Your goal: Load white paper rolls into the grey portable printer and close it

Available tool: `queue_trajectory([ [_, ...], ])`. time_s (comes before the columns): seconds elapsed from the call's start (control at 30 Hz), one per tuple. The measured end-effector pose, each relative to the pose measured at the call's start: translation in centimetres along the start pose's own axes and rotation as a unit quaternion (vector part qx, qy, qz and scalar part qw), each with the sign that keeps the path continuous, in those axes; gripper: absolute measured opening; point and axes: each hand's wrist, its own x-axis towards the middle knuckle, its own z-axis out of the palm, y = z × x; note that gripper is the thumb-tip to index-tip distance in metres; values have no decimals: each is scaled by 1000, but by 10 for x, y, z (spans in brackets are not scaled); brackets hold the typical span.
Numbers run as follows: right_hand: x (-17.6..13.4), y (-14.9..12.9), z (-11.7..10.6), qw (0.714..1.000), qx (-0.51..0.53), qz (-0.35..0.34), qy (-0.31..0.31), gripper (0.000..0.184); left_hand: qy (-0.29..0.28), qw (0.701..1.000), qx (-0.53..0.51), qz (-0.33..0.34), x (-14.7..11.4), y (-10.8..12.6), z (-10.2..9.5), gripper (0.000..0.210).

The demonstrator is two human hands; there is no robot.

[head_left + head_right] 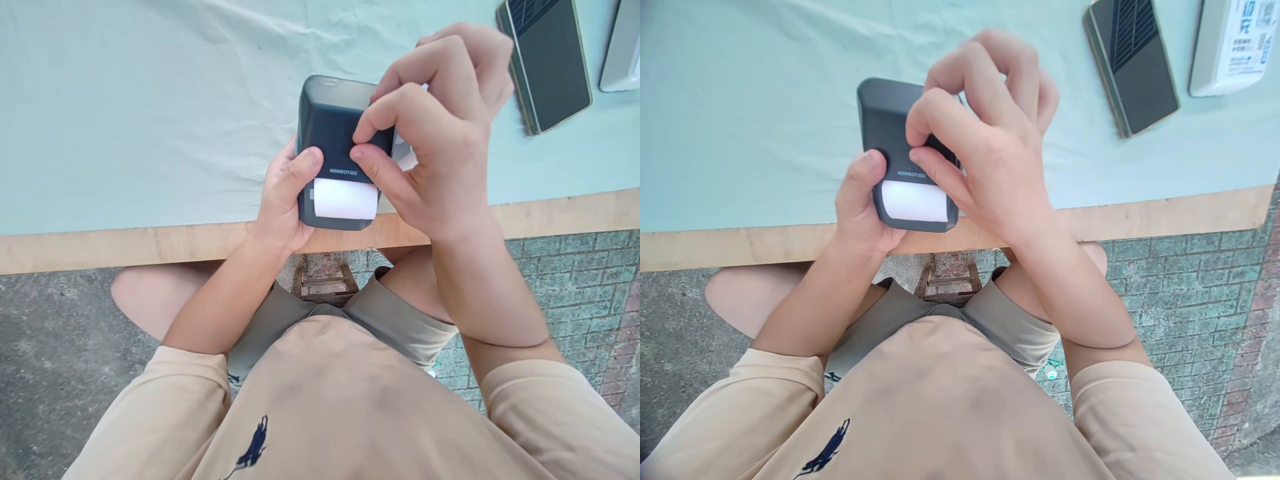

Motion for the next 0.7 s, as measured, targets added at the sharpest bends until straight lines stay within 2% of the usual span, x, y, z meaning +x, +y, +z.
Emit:
queue_trajectory([
  [0.07,-1,1,2,1000,20,4,10,12,-1,1000,1,-4,0,2,2,18],
  [0.17,-3,7,3,998,60,-21,24,16,-16,1000,-4,-22,2,4,4,36],
  [0.23,-4,10,1,996,76,-40,-2,20,11,1000,20,-19,3,3,3,44],
  [0.3,-4,12,-2,996,71,-46,-41,26,50,997,62,-7,4,2,1,44],
  [0.37,-4,13,-4,995,49,-53,-67,32,64,994,93,0,5,0,-1,42],
  [0.5,-2,12,-7,993,21,-83,-79,33,52,993,102,3,5,-1,-4,38],
  [0.7,0,13,-13,990,-10,-81,-113,35,44,996,77,-18,4,0,-6,36],
])
